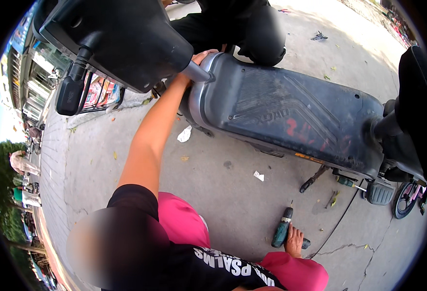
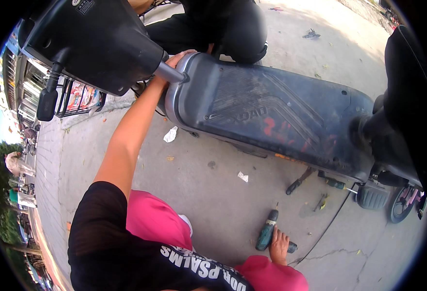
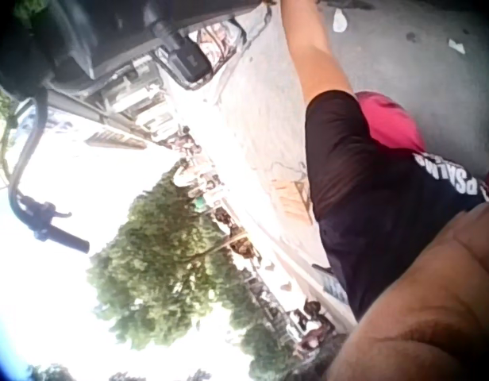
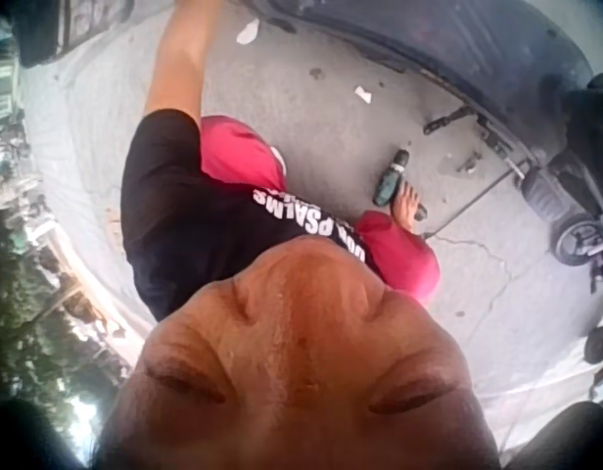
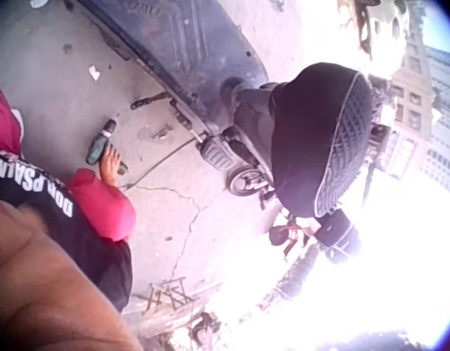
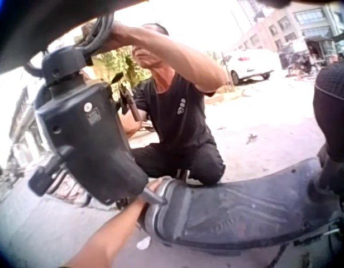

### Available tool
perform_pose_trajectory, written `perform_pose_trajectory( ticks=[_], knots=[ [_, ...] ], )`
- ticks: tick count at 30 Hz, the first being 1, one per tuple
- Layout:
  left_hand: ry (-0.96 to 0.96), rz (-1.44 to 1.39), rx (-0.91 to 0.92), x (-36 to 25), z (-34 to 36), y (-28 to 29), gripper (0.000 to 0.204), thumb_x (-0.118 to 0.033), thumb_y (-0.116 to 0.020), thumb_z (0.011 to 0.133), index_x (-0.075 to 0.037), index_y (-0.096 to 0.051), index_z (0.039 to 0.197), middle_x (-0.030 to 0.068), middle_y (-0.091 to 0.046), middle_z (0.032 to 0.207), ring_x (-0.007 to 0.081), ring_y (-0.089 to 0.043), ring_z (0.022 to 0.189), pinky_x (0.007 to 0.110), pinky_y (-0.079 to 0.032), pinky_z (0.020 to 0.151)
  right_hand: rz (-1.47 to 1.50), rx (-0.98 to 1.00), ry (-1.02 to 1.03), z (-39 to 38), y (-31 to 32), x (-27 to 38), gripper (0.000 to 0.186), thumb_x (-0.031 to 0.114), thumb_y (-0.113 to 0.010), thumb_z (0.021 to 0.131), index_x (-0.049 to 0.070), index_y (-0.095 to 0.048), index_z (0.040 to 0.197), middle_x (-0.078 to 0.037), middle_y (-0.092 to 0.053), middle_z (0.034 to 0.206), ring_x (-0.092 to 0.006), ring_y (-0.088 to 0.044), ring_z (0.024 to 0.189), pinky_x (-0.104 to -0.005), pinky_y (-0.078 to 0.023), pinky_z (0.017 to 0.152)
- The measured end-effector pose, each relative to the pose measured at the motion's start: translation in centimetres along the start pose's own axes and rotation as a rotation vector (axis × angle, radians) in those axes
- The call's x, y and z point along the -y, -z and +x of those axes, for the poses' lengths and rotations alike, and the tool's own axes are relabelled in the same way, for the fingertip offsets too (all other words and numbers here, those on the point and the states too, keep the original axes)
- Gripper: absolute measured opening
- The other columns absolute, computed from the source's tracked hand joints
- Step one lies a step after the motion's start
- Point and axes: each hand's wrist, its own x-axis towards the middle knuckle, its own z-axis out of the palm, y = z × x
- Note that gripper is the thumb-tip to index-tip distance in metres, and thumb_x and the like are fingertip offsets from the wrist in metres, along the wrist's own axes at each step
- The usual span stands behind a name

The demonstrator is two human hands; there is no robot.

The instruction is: The person uses a cordless drill to remove and install screws on the body panels of a scooter. They work on the front and side panels, handling screws and the drill throughout the process.

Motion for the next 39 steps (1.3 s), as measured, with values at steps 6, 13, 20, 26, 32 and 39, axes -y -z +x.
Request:
perform_pose_trajectory(
  ticks=[6, 13, 20, 26, 32, 39],
  knots=[
    [0.016, 0.075, -0.081, -0.8, -1.0, -1.0, 0.039, -0.027, -0.034, 0.100, -0.005, -0.054, 0.126, 0.0069, -0.059, 0.121, 0.0168, -0.053, 0.114, 0.029, -0.039, 0.101, 0.008, 0.026, -0.011, 0.2, 0.9, 0.2, 0.069, 0.007, -0.061, 0.071, -0.001, -0.039, 0.136, -0.010, -0.057, 0.101, -0.0265, -0.053, 0.090, -0.0379, -0.040, 0.081],
    [0.012, 0.067, -0.085, 0.3, 0.1, 2.0, 0.041, -0.026, -0.038, 0.098, -0.004, -0.053, 0.130, 0.0077, -0.056, 0.127, 0.0174, -0.051, 0.117, 0.029, -0.035, 0.104, 0.017, -0.030, -0.004, 0.7, 0.9, 0.6, 0.060, 0.005, -0.055, 0.077, 0.001, -0.040, 0.136, -0.008, -0.057, 0.101, -0.0230, -0.054, 0.090, -0.0369, -0.040, 0.080],
    [0.009, -0.042, 0.055, 1.1, -1.0, -0.4, 0.048, -0.017, -0.045, 0.094, -0.001, -0.038, 0.140, 0.0123, -0.045, 0.139, 0.0231, -0.043, 0.128, 0.034, -0.027, 0.112, -0.046, -0.017, -0.034, 0.0, 2.0, -0.4, 0.064, 0.007, -0.054, 0.078, 0.005, -0.037, 0.139, -0.004, -0.056, 0.098, -0.0185, -0.055, 0.089, -0.0326, -0.040, 0.077],
    [0.189, 0.015, -0.190, -0.8, -1.9, -0.9, 0.057, -0.033, -0.051, 0.091, -0.003, -0.040, 0.138, 0.0126, -0.045, 0.139, 0.0257, -0.045, 0.126, 0.037, -0.031, 0.110, -0.001, -0.057, -0.065, -0.7, 0.8, -0.8, 0.065, 0.006, -0.054, 0.080, 0.010, -0.033, 0.142, -0.001, -0.055, 0.097, -0.0165, -0.055, 0.090, -0.0303, -0.039, 0.078],
    [0.412, -0.305, -0.408, 5.7, -11.7, 1.8, 0.048, -0.044, -0.043, 0.094, -0.005, -0.053, 0.121, 0.0139, -0.057, 0.123, 0.0295, -0.054, 0.115, 0.045, -0.043, 0.099, 0.074, 0.001, -0.106, -0.6, 0.3, -0.6, 0.066, 0.005, -0.055, 0.079, 0.010, -0.034, 0.142, -0.004, -0.055, 0.096, -0.0182, -0.055, 0.091, -0.0308, -0.040, 0.079],
    [1.164, 0.569, 1.343, 8.1, -22.8, -15.3, 0.053, -0.035, -0.056, 0.092, 0.003, -0.048, 0.129, 0.0170, -0.060, 0.119, 0.0247, -0.058, 0.110, 0.035, -0.046, 0.092, 0.156, 0.041, -0.116, -0.4, -0.2, -0.5, 0.067, 0.003, -0.057, 0.076, 0.004, -0.035, 0.139, -0.008, -0.054, 0.108, -0.0224, -0.054, 0.100, -0.0328, -0.041, 0.086]
  ],
)
